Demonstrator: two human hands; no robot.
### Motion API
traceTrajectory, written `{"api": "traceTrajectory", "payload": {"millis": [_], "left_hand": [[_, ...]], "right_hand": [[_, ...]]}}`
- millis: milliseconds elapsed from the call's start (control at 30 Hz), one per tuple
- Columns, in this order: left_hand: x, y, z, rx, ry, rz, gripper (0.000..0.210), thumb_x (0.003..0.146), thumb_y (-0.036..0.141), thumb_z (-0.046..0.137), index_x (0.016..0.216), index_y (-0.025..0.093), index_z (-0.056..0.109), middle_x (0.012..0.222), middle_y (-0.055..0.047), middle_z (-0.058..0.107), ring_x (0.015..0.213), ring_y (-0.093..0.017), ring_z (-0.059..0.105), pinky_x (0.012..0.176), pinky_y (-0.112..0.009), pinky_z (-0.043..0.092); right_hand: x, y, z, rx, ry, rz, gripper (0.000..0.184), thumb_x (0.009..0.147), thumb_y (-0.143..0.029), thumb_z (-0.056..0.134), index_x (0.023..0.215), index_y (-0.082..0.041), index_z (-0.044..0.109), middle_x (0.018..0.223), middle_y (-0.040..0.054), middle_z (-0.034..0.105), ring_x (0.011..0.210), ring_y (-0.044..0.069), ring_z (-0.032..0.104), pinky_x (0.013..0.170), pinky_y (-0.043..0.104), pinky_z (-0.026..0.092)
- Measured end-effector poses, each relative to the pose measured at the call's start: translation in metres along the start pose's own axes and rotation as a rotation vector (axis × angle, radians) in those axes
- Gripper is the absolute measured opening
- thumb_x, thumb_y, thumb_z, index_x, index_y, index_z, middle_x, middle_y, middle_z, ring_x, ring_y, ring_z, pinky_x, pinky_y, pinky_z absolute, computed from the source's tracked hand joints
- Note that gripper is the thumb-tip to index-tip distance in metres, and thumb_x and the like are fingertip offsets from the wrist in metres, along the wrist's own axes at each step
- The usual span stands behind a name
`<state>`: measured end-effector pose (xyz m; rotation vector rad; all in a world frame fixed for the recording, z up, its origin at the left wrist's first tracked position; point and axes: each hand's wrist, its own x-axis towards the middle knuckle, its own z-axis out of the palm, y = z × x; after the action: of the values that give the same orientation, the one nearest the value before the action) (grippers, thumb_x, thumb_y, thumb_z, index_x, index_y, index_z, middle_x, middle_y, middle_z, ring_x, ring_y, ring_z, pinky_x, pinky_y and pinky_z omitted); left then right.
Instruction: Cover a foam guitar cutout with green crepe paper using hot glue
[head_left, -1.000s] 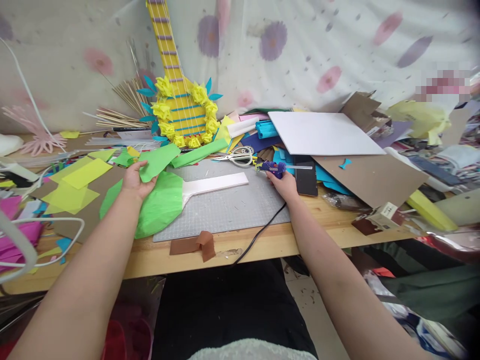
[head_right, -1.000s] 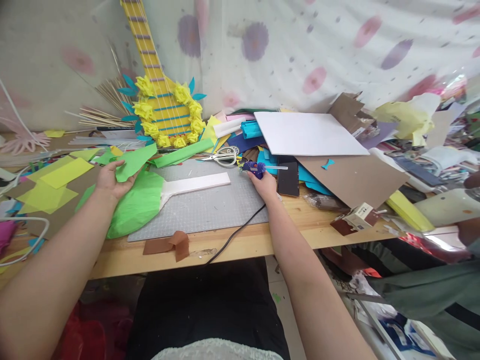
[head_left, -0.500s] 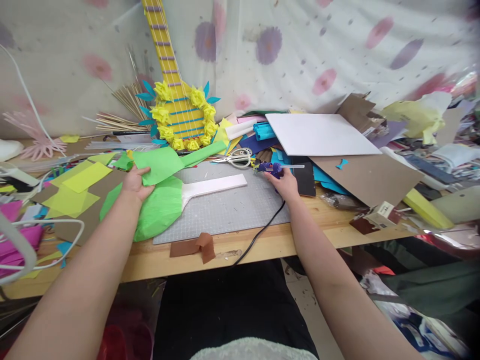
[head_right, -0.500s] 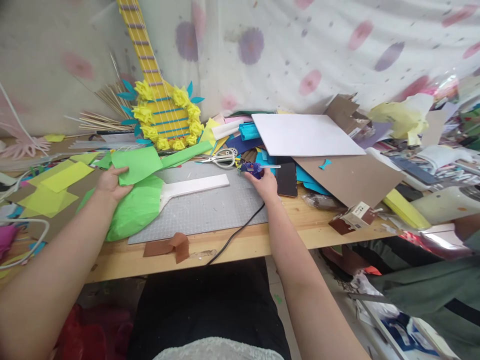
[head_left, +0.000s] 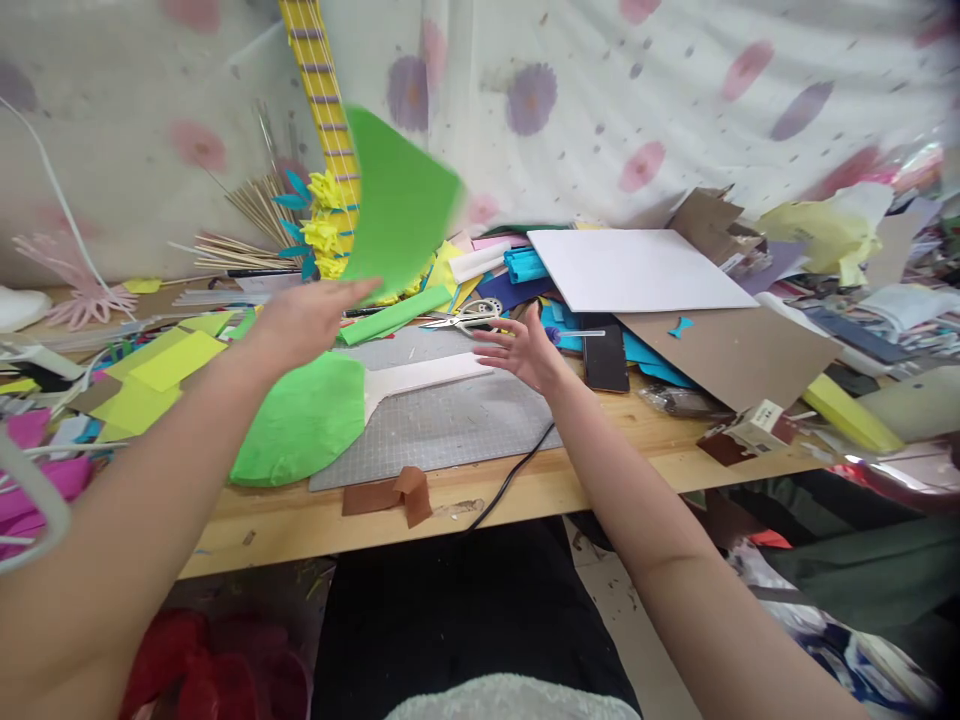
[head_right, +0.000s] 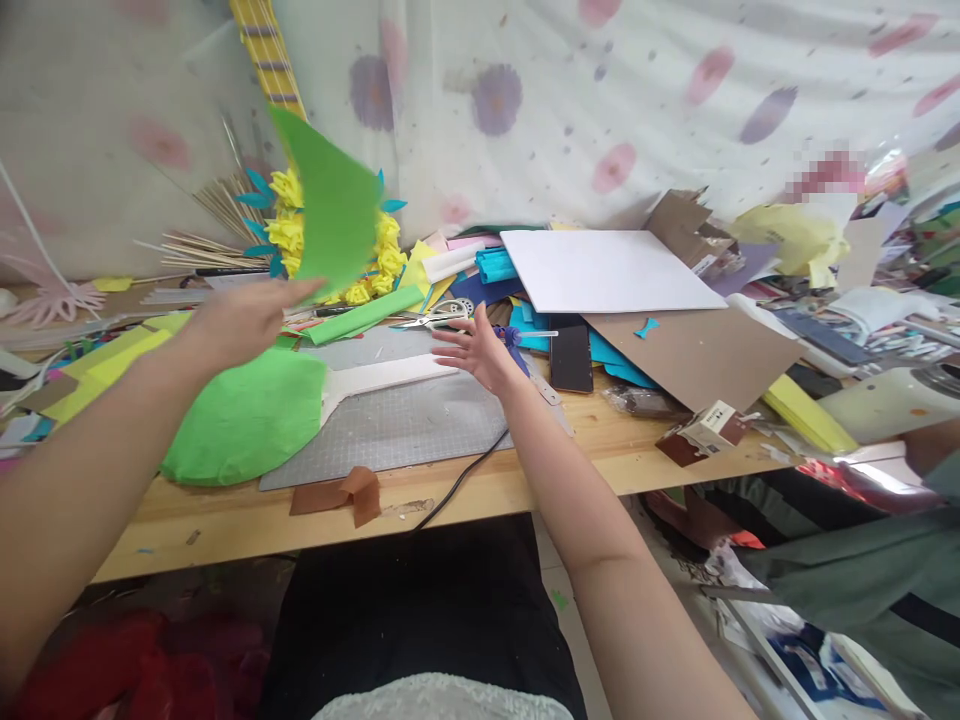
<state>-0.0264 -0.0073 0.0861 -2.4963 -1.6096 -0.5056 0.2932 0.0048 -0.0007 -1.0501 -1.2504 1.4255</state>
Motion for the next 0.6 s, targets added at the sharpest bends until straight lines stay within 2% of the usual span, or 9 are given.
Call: {"api": "traceTrajectory", "payload": {"millis": [67, 133, 200, 267, 333, 400, 500, 600], "left_hand": [[-0.006, 0.006, 0.013, 0.133, -0.119, 0.145, 0.060, 0.082, 0.003, 0.034, 0.132, 0.028, 0.056, 0.139, -0.002, 0.056, 0.123, -0.021, 0.055, 0.105, -0.038, 0.041], [-0.011, 0.007, 0.022, 0.203, -0.168, 0.256, 0.065, 0.081, 0.000, 0.030, 0.134, 0.029, 0.054, 0.140, -0.001, 0.054, 0.127, -0.018, 0.052, 0.109, -0.038, 0.037], [-0.015, 0.005, 0.026, 0.249, -0.180, 0.310, 0.065, 0.082, -0.001, 0.029, 0.135, 0.027, 0.054, 0.140, -0.003, 0.054, 0.128, -0.018, 0.051, 0.112, -0.039, 0.035], [-0.018, 0.004, 0.026, 0.276, -0.180, 0.337, 0.063, 0.082, -0.001, 0.029, 0.134, 0.024, 0.055, 0.141, -0.006, 0.054, 0.129, -0.019, 0.050, 0.112, -0.041, 0.034], [-0.021, 0.004, 0.026, 0.278, -0.179, 0.357, 0.061, 0.083, 0.000, 0.030, 0.134, 0.022, 0.056, 0.140, -0.008, 0.054, 0.128, -0.020, 0.051, 0.112, -0.041, 0.035], [-0.025, 0.007, 0.028, 0.254, -0.186, 0.377, 0.058, 0.083, 0.002, 0.031, 0.132, 0.020, 0.058, 0.138, -0.009, 0.056, 0.126, -0.021, 0.053, 0.111, -0.041, 0.037], [-0.033, 0.013, 0.032, 0.181, -0.230, 0.398, 0.054, 0.081, 0.004, 0.035, 0.126, 0.019, 0.063, 0.133, -0.008, 0.060, 0.122, -0.020, 0.057, 0.110, -0.039, 0.038], [-0.043, 0.017, 0.025, 0.084, -0.360, 0.357, 0.055, 0.076, 0.009, 0.041, 0.123, 0.022, 0.065, 0.129, -0.003, 0.063, 0.117, -0.021, 0.060, 0.103, -0.036, 0.044]], "right_hand": [[0.014, -0.009, 0.012, 0.212, -0.127, 0.021, 0.068, 0.076, -0.082, 0.040, 0.100, -0.021, 0.056, 0.097, 0.0108, 0.069, 0.095, 0.026, 0.066, 0.078, 0.042, 0.055], [0.027, -0.013, 0.019, 0.292, -0.163, 0.054, 0.060, 0.080, -0.074, 0.047, 0.103, -0.019, 0.057, 0.097, 0.0107, 0.070, 0.100, 0.027, 0.066, 0.082, 0.044, 0.055], [0.038, -0.011, 0.024, 0.288, -0.134, 0.095, 0.042, 0.082, -0.057, 0.058, 0.100, -0.019, 0.059, 0.094, 0.0095, 0.071, 0.100, 0.026, 0.066, 0.085, 0.043, 0.055], [0.044, -0.004, 0.027, 0.241, -0.071, 0.121, 0.024, 0.079, -0.034, 0.067, 0.095, -0.018, 0.060, 0.091, 0.0077, 0.072, 0.095, 0.024, 0.068, 0.088, 0.041, 0.054], [0.048, 0.006, 0.029, 0.172, -0.003, 0.108, 0.021, 0.074, -0.019, 0.066, 0.094, -0.018, 0.060, 0.089, 0.0056, 0.072, 0.089, 0.021, 0.069, 0.089, 0.040, 0.053], [0.049, 0.017, 0.030, 0.090, 0.077, 0.063, 0.021, 0.073, -0.016, 0.063, 0.093, -0.019, 0.060, 0.090, 0.0040, 0.071, 0.086, 0.019, 0.068, 0.090, 0.040, 0.052], [0.050, 0.028, 0.029, -0.026, 0.205, -0.031, 0.020, 0.073, -0.021, 0.062, 0.093, -0.021, 0.059, 0.094, 0.0030, 0.070, 0.087, 0.019, 0.067, 0.090, 0.040, 0.051], [0.047, 0.034, 0.028, -0.012, 0.218, -0.068, 0.023, 0.072, -0.026, 0.064, 0.093, -0.021, 0.058, 0.094, 0.0020, 0.070, 0.085, 0.018, 0.067, 0.088, 0.037, 0.051]]}}
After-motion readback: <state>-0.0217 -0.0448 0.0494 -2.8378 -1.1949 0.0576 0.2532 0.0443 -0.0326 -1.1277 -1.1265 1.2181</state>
